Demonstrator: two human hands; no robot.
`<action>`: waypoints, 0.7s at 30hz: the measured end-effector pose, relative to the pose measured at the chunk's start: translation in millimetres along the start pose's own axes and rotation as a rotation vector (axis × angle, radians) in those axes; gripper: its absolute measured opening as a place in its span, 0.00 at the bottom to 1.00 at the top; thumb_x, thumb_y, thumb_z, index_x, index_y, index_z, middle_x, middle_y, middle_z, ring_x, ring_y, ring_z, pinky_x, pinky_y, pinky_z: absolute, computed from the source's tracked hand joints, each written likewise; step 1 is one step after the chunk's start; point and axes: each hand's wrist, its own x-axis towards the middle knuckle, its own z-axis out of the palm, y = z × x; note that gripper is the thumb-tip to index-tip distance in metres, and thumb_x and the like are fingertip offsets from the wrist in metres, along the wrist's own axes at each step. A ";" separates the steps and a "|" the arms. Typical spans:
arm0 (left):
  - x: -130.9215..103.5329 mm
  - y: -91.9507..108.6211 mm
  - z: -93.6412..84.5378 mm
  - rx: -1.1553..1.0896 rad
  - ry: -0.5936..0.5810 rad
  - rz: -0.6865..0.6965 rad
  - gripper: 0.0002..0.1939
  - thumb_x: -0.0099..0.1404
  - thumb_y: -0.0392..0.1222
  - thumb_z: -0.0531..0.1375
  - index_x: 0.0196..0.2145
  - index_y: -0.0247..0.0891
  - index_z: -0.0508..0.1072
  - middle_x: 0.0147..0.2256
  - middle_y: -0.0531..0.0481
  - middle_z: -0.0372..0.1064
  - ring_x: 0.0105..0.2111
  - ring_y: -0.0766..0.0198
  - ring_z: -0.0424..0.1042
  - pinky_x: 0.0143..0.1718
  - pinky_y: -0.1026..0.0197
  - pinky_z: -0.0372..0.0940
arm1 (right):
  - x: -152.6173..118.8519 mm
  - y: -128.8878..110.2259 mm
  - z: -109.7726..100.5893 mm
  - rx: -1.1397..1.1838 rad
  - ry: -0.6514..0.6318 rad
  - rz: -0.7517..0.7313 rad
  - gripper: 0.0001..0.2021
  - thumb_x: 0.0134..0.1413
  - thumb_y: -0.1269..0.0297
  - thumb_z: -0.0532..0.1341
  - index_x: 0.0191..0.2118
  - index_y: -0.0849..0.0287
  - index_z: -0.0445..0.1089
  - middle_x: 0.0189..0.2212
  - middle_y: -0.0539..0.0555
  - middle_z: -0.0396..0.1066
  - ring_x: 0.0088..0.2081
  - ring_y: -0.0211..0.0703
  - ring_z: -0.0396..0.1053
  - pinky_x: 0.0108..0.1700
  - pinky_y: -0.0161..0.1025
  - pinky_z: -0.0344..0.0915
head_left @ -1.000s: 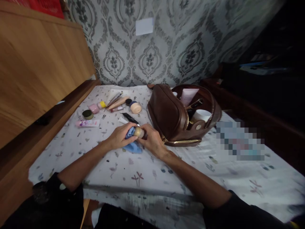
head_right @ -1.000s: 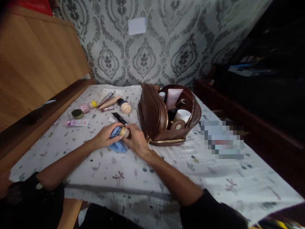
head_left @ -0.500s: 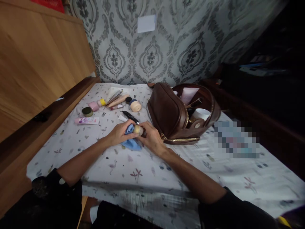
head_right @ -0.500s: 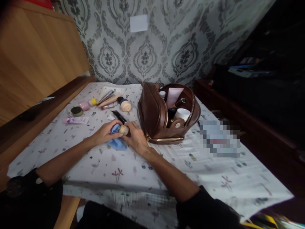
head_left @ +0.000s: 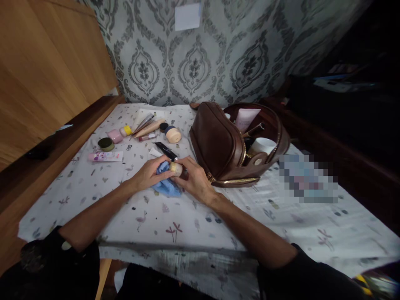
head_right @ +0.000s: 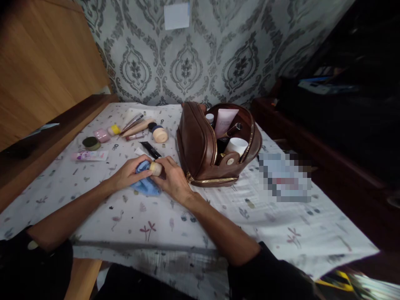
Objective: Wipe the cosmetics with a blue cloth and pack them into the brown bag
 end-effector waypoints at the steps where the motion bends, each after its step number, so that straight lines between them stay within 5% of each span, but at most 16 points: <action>1: 0.2 0.1 0.0 -0.008 0.002 -0.003 0.19 0.67 0.58 0.58 0.41 0.38 0.70 0.31 0.54 0.69 0.31 0.64 0.67 0.33 0.63 0.61 | -0.1 0.0 -0.4 0.010 -0.001 -0.002 0.16 0.55 0.65 0.67 0.49 0.57 0.70 0.43 0.56 0.70 0.43 0.47 0.70 0.47 0.43 0.68; 11: 0.1 1.0 -2.1 -0.139 0.015 -0.064 0.22 0.66 0.59 0.59 0.47 0.38 0.71 0.36 0.52 0.70 0.36 0.62 0.69 0.36 0.63 0.64 | -0.7 1.1 0.5 0.294 0.005 0.161 0.19 0.53 0.62 0.66 0.50 0.57 0.66 0.41 0.53 0.72 0.39 0.41 0.71 0.39 0.38 0.68; 21: -1.2 -4.6 -0.2 -0.163 0.035 -0.034 0.24 0.64 0.56 0.62 0.52 0.39 0.70 0.43 0.49 0.73 0.41 0.58 0.71 0.40 0.61 0.66 | 3.0 0.1 -6.0 0.499 -0.157 0.266 0.26 0.61 0.39 0.56 0.45 0.60 0.68 0.26 0.50 0.70 0.23 0.38 0.67 0.25 0.35 0.61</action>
